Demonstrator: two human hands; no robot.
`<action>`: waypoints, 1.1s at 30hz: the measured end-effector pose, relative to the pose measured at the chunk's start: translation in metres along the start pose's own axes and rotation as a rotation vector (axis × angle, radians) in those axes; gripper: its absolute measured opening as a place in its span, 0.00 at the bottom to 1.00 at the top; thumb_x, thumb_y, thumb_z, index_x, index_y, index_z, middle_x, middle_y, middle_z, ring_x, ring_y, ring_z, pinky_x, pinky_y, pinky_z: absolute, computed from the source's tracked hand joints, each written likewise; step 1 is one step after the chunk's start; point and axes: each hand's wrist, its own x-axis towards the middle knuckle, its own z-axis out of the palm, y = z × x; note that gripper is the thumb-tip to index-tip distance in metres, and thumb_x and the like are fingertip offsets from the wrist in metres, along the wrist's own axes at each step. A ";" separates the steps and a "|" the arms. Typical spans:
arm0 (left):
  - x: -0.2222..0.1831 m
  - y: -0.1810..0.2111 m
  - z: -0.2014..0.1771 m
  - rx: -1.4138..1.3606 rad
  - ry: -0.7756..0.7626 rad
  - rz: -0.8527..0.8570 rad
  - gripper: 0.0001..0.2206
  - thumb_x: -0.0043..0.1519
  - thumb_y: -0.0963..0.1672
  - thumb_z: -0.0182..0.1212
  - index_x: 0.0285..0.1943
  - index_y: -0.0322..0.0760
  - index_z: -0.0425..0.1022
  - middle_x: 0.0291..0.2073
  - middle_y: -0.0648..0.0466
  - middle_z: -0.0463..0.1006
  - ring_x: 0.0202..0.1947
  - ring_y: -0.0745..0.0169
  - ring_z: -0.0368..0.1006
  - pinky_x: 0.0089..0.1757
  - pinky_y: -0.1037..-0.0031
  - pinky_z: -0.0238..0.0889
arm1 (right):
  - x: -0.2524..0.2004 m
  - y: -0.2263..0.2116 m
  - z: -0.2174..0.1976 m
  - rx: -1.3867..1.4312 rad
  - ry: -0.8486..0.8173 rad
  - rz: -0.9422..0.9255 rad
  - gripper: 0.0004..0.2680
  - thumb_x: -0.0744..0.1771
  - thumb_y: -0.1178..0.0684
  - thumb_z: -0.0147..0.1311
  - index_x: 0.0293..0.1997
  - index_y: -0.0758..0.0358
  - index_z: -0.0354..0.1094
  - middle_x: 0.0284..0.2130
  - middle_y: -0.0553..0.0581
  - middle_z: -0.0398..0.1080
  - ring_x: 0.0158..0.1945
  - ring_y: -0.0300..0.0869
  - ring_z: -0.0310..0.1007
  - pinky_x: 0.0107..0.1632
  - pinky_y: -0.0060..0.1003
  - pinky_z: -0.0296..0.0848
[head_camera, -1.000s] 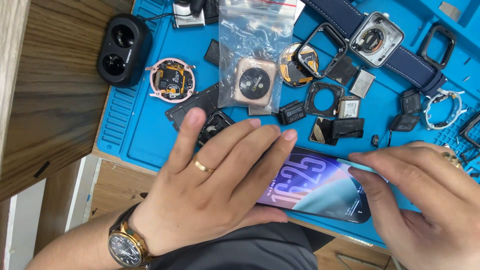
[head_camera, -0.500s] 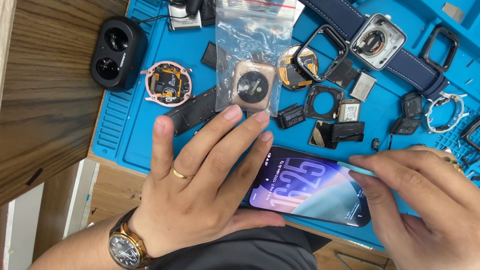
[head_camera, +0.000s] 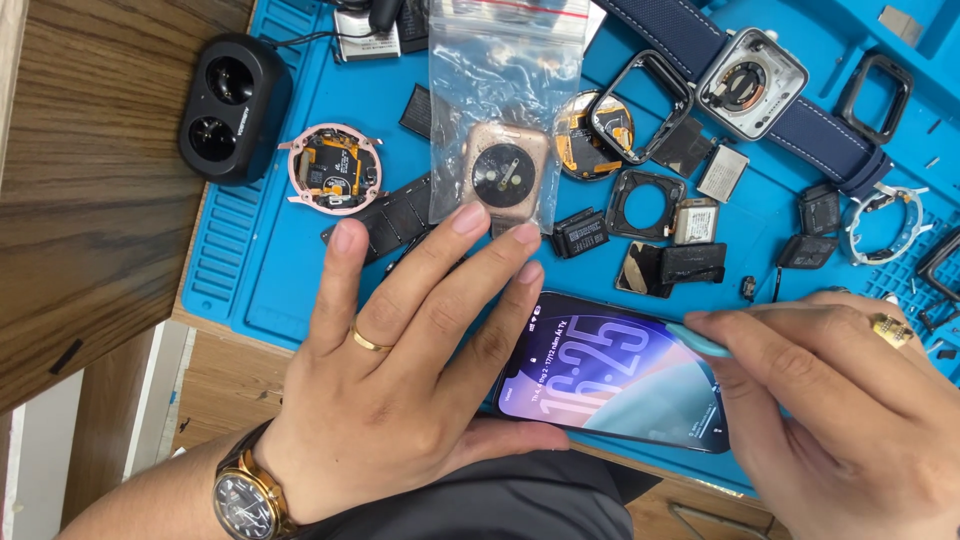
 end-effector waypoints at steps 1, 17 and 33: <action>0.000 0.000 0.000 -0.009 -0.006 0.005 0.37 0.71 0.65 0.38 0.71 0.36 0.70 0.69 0.49 0.74 0.71 0.47 0.66 0.66 0.44 0.36 | 0.002 -0.001 0.000 0.017 0.005 -0.001 0.03 0.67 0.67 0.58 0.42 0.73 0.75 0.38 0.67 0.76 0.36 0.53 0.75 0.43 0.48 0.71; 0.011 0.003 -0.007 -0.122 -0.136 -0.068 0.34 0.70 0.64 0.43 0.72 0.43 0.70 0.73 0.43 0.63 0.74 0.33 0.52 0.67 0.42 0.29 | 0.018 -0.005 0.001 -0.120 -0.142 0.297 0.10 0.65 0.44 0.66 0.40 0.59 0.77 0.33 0.51 0.79 0.40 0.45 0.76 0.44 0.44 0.70; 0.013 0.004 -0.007 -0.146 -0.148 -0.078 0.34 0.68 0.65 0.53 0.72 0.43 0.68 0.73 0.43 0.62 0.75 0.32 0.51 0.66 0.40 0.29 | 0.041 0.001 -0.002 -0.080 -0.289 0.432 0.07 0.64 0.40 0.63 0.34 0.47 0.80 0.30 0.38 0.79 0.32 0.40 0.74 0.40 0.45 0.60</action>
